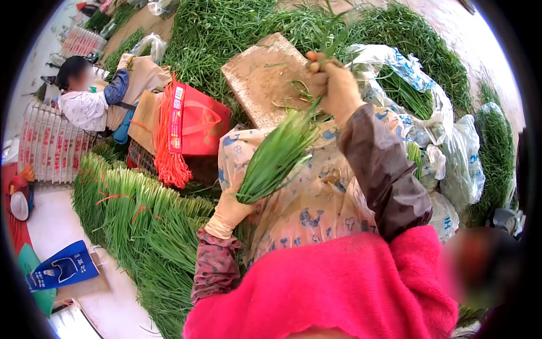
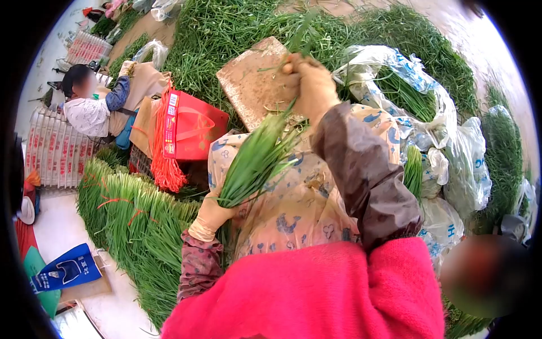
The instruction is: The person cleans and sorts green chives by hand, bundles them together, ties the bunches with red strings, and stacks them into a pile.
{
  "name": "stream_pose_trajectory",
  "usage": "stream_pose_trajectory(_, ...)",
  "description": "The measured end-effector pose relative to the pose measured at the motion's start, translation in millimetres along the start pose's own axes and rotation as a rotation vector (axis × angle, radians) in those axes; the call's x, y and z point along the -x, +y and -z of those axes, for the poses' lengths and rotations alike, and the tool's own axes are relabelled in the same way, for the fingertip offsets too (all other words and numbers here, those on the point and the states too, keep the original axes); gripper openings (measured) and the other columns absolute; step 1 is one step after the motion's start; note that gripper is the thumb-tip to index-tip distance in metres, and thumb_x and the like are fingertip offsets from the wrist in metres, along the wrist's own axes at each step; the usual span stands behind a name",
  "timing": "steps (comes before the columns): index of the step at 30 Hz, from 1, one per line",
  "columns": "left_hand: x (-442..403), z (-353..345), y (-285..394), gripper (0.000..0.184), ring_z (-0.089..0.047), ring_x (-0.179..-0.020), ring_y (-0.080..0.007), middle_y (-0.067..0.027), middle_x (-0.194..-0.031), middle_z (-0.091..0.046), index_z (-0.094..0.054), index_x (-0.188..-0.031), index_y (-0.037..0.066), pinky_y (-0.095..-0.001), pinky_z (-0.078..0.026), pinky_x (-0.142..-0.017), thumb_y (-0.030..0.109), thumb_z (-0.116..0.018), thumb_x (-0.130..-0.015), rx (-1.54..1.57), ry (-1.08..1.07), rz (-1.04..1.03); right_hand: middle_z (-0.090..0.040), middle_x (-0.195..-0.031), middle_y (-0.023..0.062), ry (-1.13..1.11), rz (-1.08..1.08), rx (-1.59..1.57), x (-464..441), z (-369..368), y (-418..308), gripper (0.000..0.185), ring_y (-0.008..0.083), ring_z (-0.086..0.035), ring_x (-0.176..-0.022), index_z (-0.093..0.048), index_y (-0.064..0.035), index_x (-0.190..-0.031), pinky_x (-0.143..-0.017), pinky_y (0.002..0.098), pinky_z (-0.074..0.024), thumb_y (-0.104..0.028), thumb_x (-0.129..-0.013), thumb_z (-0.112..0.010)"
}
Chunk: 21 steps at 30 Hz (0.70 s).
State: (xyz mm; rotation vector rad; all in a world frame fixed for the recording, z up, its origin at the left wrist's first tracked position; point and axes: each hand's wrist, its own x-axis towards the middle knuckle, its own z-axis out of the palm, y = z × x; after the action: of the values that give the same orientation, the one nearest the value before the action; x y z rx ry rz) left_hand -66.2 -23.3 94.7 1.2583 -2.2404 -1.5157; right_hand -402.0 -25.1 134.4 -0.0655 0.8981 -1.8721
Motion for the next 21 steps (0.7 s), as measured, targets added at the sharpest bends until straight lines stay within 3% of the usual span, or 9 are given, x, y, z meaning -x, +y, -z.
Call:
stream_pose_trajectory(2, 4, 7, 17, 0.064, -0.059, -0.097, -0.0095, -0.0064, -0.109, -0.067, -0.051, -0.130, 0.000, -0.0255, -0.046, -0.087, 0.003, -0.072, -0.069, 0.218, -0.161, 0.089, -0.052, -0.076, -0.0009, 0.011, 0.021, -0.112, -22, 16, -23, 0.021, 0.0020, -0.035, -0.048, -0.054, -0.0035, -0.106, -0.039, 0.0183, -0.0248, -0.019, -0.101, -0.041)
stream_pose_trajectory(6, 13, 10, 0, 0.058, -0.060, -0.067, -0.0145, -0.0086, -0.089, -0.067, -0.055, -0.121, -0.001, -0.0288, -0.049, -0.063, -0.003, -0.070, -0.065, 0.478, -0.210, 0.142, -0.055, -0.078, 0.0025, 0.036, 0.306, -0.214, -46, 29, -71, 0.015, 0.0019, -0.035, -0.047, -0.055, -0.0039, -0.104, -0.040, 0.0183, -0.0280, -0.011, -0.099, -0.043)
stream_pose_trajectory(7, 16, 10, 7, 0.056, -0.058, -0.057, -0.0161, -0.0092, -0.081, -0.065, -0.057, -0.119, -0.001, -0.0297, -0.048, -0.054, -0.005, -0.069, -0.064, 0.649, -0.230, 0.237, -0.060, -0.086, 0.0089, -0.323, 0.320, -0.240, -77, 73, -81, 0.023, 0.0098, -0.054, -0.060, -0.054, -0.0028, -0.113, -0.050, 0.0257, -0.0451, -0.019, -0.097, -0.049)
stream_pose_trajectory(8, 17, 10, 5, 0.056, -0.058, -0.057, -0.0161, -0.0092, -0.081, -0.065, -0.057, -0.119, -0.001, -0.0297, -0.048, -0.054, -0.005, -0.069, -0.064, 0.648, -0.223, 0.231, -0.060, -0.086, 0.0089, -0.331, 0.321, -0.241, -79, 70, -81, 0.023, 0.0098, -0.054, -0.060, -0.054, -0.0028, -0.113, -0.050, 0.0257, -0.0451, -0.019, -0.097, -0.049)
stream_pose_trajectory(10, 18, 11, -2, 0.051, -0.059, -0.058, -0.0173, -0.0098, -0.081, -0.065, -0.058, -0.115, -0.002, -0.0296, -0.048, -0.055, -0.007, -0.068, -0.065, 0.757, -0.248, 0.310, -0.061, -0.098, 0.0097, 0.322, 0.466, 1.335, -78, 56, -80, 0.043, 0.0180, -0.059, -0.076, -0.053, -0.0012, -0.119, -0.066, 0.0316, -0.0489, -0.032, -0.091, -0.061)
stream_pose_trajectory(12, 16, 9, -1, 0.047, -0.058, -0.057, -0.0178, -0.0100, -0.079, -0.065, -0.060, -0.112, -0.003, -0.0297, -0.048, -0.055, -0.009, -0.067, -0.065, 0.750, -0.198, 0.324, -0.057, -0.121, 0.0214, 0.313, 0.268, 1.981, -28, 12, -64, 0.063, 0.0338, -0.054, -0.115, -0.049, 0.0010, -0.128, -0.098, 0.0391, -0.0419, -0.038, -0.082, -0.067)
stream_pose_trajectory(16, 12, 5, -7, 0.046, -0.059, -0.058, -0.0180, -0.0109, -0.081, -0.065, -0.059, -0.112, -0.004, -0.0297, -0.048, -0.055, -0.009, -0.068, -0.066, 0.718, -0.184, 0.313, -0.058, -0.127, 0.0099, -0.606, 0.224, 1.706, 15, -6, -22, 0.051, 0.0279, -0.056, -0.114, -0.061, -0.0115, -0.121, -0.098, 0.0375, -0.0432, -0.035, -0.078, -0.070)
stream_pose_trajectory(18, 10, 3, -6, 0.048, -0.059, -0.058, -0.0181, -0.0114, -0.082, -0.065, -0.058, -0.112, -0.004, -0.0296, -0.048, -0.055, -0.010, -0.068, -0.066, 0.728, -0.185, 0.308, -0.061, -0.119, 0.0149, -0.568, 0.341, 1.771, 32, -6, 15, 0.063, 0.0316, -0.060, -0.107, -0.053, -0.0074, -0.127, -0.093, 0.0374, -0.0465, -0.034, -0.074, -0.073)
stream_pose_trajectory(21, 13, 2, -5, 0.047, -0.059, -0.058, -0.0188, -0.0121, -0.082, -0.065, -0.058, -0.110, -0.004, -0.0302, -0.049, -0.056, -0.010, -0.068, -0.065, 0.758, -0.189, 0.304, -0.059, -0.119, 0.0200, -0.529, 0.177, 1.673, 46, -11, 27, 0.074, 0.0350, -0.058, -0.108, -0.040, -0.0094, -0.137, -0.089, 0.0396, -0.0474, -0.029, -0.073, -0.072)
